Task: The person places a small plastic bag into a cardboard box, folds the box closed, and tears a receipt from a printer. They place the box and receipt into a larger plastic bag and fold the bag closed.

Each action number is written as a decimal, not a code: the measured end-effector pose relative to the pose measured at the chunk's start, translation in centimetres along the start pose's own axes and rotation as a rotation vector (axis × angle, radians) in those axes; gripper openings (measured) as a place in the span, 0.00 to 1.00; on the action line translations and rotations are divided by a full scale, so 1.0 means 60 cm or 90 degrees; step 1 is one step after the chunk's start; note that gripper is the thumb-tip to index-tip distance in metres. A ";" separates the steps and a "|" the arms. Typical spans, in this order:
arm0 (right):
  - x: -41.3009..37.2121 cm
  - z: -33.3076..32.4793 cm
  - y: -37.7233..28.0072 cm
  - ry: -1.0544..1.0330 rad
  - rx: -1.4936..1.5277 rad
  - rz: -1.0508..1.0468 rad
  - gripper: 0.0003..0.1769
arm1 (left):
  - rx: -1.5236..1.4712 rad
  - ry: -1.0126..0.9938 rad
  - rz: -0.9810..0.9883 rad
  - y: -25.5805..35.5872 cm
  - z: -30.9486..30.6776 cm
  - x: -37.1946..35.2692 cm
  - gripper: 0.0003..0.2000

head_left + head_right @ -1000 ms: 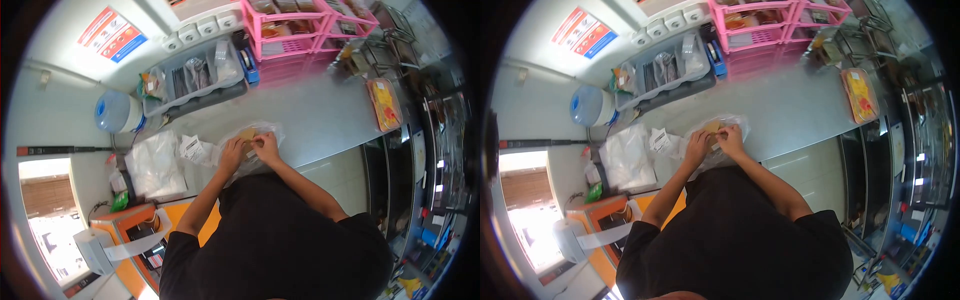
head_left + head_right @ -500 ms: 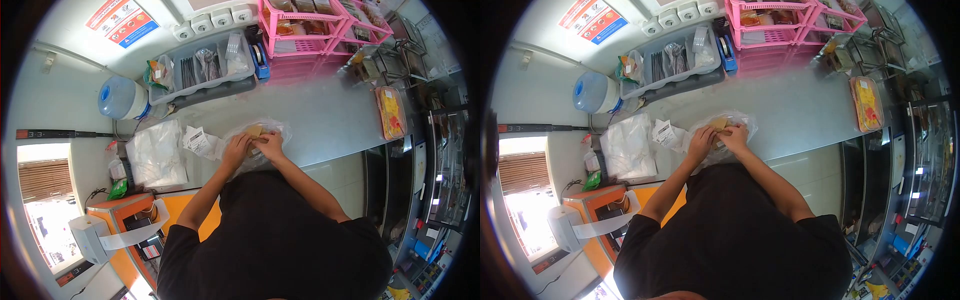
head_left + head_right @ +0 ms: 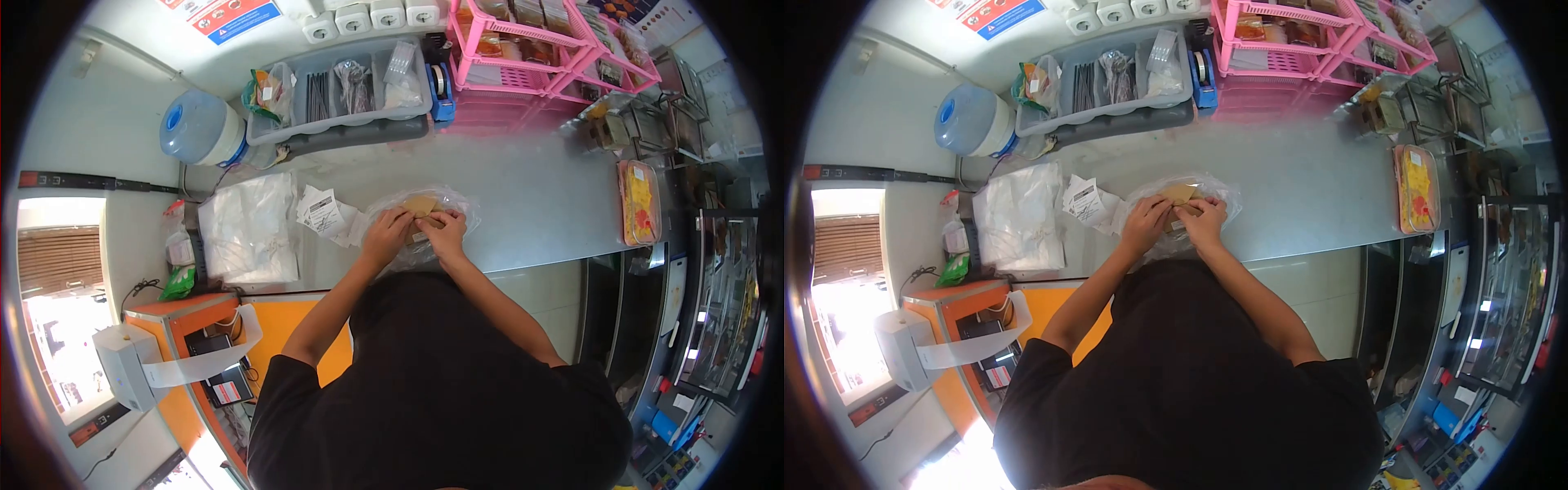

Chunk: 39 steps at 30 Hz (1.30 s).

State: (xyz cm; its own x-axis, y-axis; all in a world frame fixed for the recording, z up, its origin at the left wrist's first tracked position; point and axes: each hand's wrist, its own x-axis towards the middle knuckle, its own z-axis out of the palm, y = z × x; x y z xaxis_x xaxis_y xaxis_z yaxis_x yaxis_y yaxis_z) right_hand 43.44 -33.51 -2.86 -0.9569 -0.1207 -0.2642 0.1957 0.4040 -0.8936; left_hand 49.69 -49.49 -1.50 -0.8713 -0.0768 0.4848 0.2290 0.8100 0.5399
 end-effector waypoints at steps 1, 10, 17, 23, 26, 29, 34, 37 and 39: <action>0.001 -0.001 0.002 -0.007 0.016 0.001 0.20 | 0.006 0.001 0.001 0.001 0.000 0.000 0.12; 0.017 -0.006 0.013 -0.059 -0.004 -0.034 0.20 | -0.010 0.039 -0.042 0.007 0.007 -0.007 0.12; 0.015 -0.011 0.004 -0.072 0.051 -0.036 0.17 | -0.037 0.092 -0.054 0.007 0.010 -0.003 0.12; 0.019 -0.018 0.002 -0.093 0.049 -0.042 0.17 | -0.063 0.105 -0.070 0.009 0.010 0.005 0.11; 0.014 -0.021 0.004 -0.085 0.006 -0.075 0.17 | -0.076 0.123 -0.083 0.012 0.006 0.008 0.10; 0.007 -0.029 -0.003 -0.083 -0.010 -0.109 0.16 | -0.087 0.113 -0.102 0.010 0.002 0.015 0.10; -0.003 -0.046 -0.017 -0.084 -0.054 -0.147 0.13 | -0.156 0.102 -0.203 0.018 -0.009 0.041 0.08; -0.011 -0.059 -0.033 -0.080 -0.092 -0.192 0.12 | -0.171 0.061 -0.232 0.017 -0.020 0.057 0.07; -0.015 -0.065 -0.040 -0.076 -0.107 -0.226 0.11 | -0.225 0.059 -0.274 0.019 -0.021 0.068 0.07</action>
State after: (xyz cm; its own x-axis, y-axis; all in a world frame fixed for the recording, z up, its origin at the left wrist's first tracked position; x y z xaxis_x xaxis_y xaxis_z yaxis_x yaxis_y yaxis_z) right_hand 42.99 -30.86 0.92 -0.9250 -0.3800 -0.0002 -0.1887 0.4597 -0.8678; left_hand 46.92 -49.64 1.96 -0.8802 -0.4208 0.2196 0.0070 0.4512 0.8924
